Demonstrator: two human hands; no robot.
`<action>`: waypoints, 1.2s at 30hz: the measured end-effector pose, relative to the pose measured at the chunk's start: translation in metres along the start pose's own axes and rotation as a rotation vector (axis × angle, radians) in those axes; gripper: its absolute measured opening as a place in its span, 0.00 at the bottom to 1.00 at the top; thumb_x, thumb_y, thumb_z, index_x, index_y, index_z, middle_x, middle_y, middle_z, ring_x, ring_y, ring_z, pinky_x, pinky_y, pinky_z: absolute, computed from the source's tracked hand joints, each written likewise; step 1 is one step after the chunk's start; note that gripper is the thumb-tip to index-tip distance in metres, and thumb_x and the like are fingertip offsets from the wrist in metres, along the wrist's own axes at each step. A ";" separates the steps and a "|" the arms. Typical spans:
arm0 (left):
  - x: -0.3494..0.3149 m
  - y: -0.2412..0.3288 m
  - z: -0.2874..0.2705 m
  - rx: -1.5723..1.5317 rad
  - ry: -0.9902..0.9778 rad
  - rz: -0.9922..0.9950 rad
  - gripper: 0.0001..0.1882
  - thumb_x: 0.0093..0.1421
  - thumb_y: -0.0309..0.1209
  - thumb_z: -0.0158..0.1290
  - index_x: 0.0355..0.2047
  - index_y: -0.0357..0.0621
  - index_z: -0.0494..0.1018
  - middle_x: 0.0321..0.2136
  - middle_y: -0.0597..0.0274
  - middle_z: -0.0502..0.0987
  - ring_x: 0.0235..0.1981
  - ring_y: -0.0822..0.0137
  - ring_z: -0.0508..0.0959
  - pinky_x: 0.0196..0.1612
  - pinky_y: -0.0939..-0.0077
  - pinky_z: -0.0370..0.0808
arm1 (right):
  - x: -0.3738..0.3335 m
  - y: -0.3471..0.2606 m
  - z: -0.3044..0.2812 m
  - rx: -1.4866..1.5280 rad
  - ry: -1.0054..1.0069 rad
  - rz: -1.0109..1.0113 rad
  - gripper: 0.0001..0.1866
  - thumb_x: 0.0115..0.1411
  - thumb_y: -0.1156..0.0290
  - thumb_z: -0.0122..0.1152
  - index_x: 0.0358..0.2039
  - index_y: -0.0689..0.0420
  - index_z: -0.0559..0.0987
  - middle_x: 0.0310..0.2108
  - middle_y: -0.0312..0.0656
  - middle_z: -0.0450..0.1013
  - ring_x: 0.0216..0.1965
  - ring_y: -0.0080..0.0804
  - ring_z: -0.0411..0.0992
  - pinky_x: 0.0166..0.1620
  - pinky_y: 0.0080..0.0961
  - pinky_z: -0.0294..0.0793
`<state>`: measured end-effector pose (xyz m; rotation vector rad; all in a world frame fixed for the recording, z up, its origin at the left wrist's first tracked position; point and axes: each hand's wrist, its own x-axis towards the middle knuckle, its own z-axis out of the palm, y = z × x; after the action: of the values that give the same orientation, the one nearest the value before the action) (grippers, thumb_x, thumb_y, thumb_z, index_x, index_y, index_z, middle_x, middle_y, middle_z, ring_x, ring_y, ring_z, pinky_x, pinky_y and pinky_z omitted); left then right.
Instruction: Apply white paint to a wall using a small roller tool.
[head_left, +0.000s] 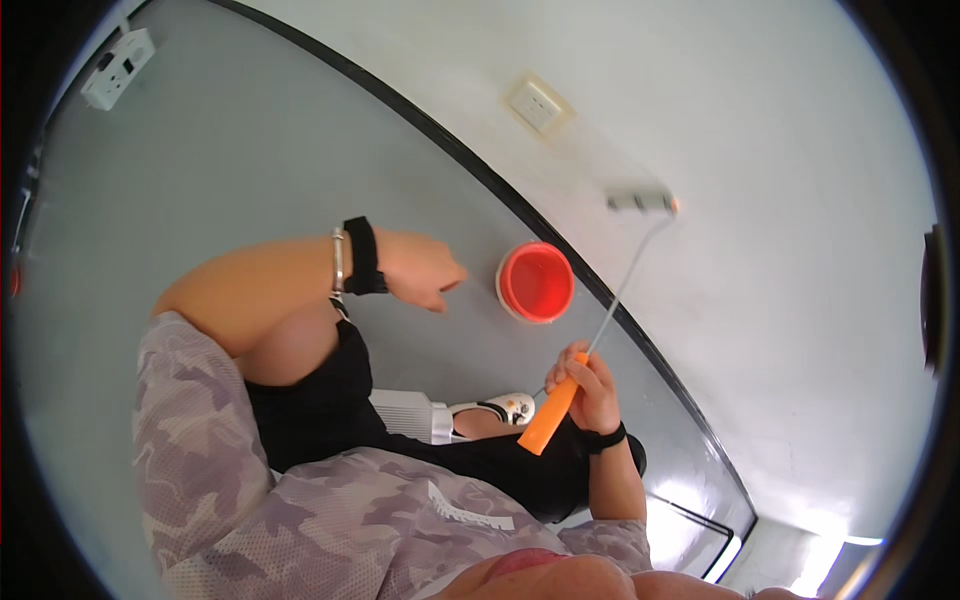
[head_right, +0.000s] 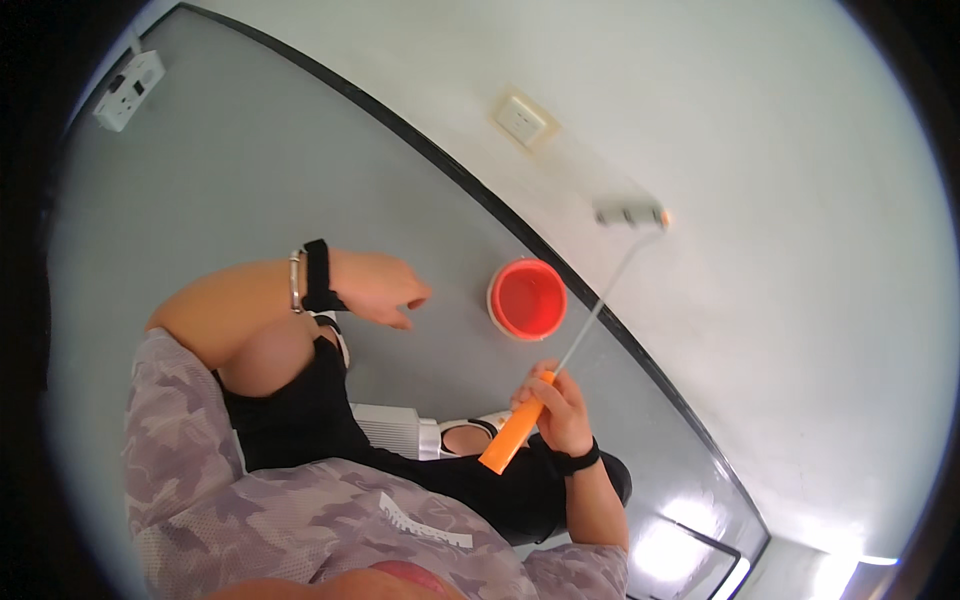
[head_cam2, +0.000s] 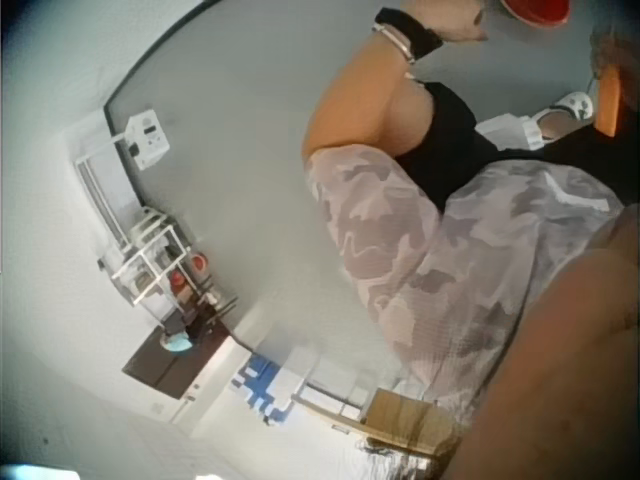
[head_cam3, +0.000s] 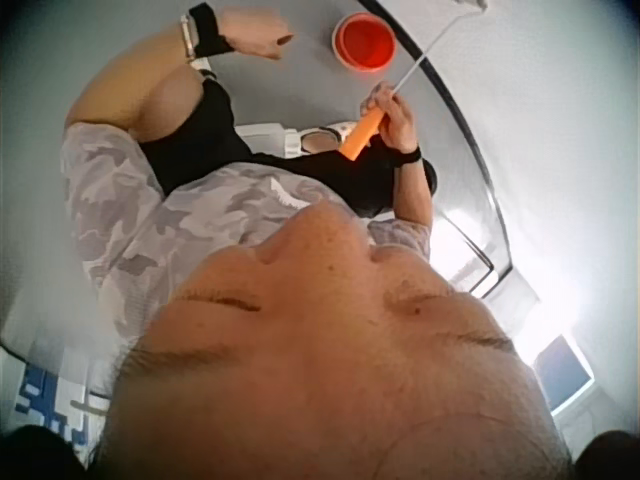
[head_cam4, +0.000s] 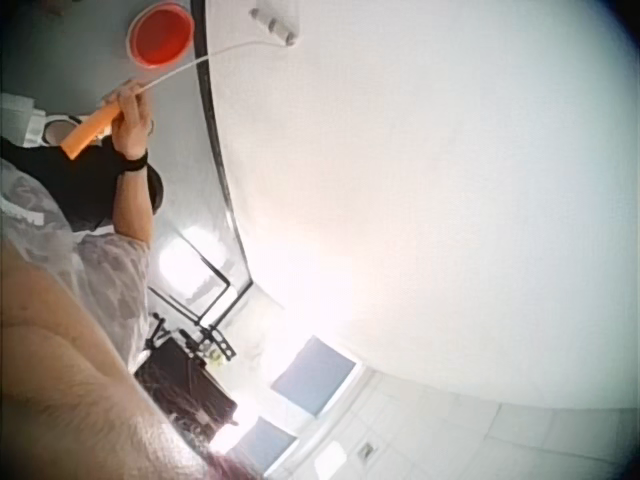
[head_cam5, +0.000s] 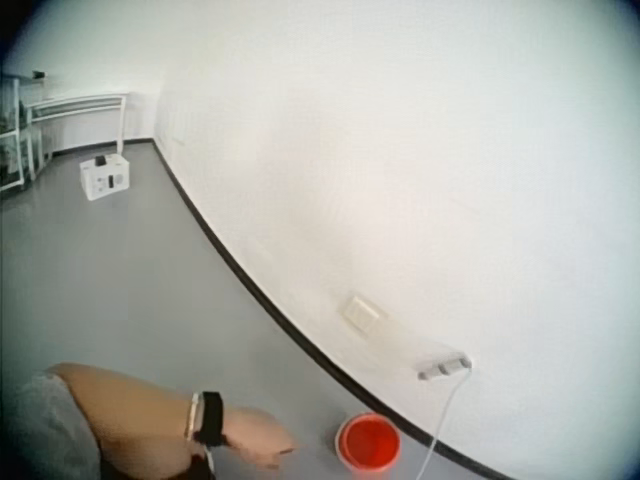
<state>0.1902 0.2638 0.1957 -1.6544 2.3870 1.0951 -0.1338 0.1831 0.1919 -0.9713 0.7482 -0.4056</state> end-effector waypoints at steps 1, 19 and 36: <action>-0.004 0.001 -0.001 -0.039 0.032 -0.007 0.17 0.55 0.40 0.53 0.35 0.37 0.69 0.26 0.50 0.75 0.31 0.50 0.75 0.33 0.60 0.70 | 0.000 0.000 -0.002 -0.039 -0.106 0.018 0.07 0.60 0.75 0.47 0.39 0.59 0.65 0.26 0.40 0.66 0.29 0.32 0.70 0.35 0.26 0.71; -0.008 0.007 0.008 0.122 0.058 0.037 0.13 0.51 0.36 0.53 0.26 0.37 0.68 0.21 0.50 0.74 0.25 0.48 0.76 0.28 0.55 0.71 | 0.094 0.065 -0.019 -0.791 0.004 0.024 0.07 0.60 0.68 0.53 0.32 0.59 0.70 0.21 0.32 0.64 0.16 0.17 0.61 0.20 0.18 0.61; -0.042 0.050 0.047 0.070 0.388 0.378 0.07 0.52 0.29 0.49 0.31 0.41 0.72 0.23 0.56 0.76 0.27 0.55 0.78 0.29 0.61 0.75 | 0.163 -0.007 0.016 -1.053 0.263 -0.189 0.23 0.65 0.53 0.47 0.21 0.58 0.71 0.12 0.31 0.62 0.14 0.16 0.60 0.18 0.17 0.58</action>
<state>0.1505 0.3332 0.2032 -1.5512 3.0394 0.7617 -0.0101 0.0883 0.1402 -2.0124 1.1436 -0.2914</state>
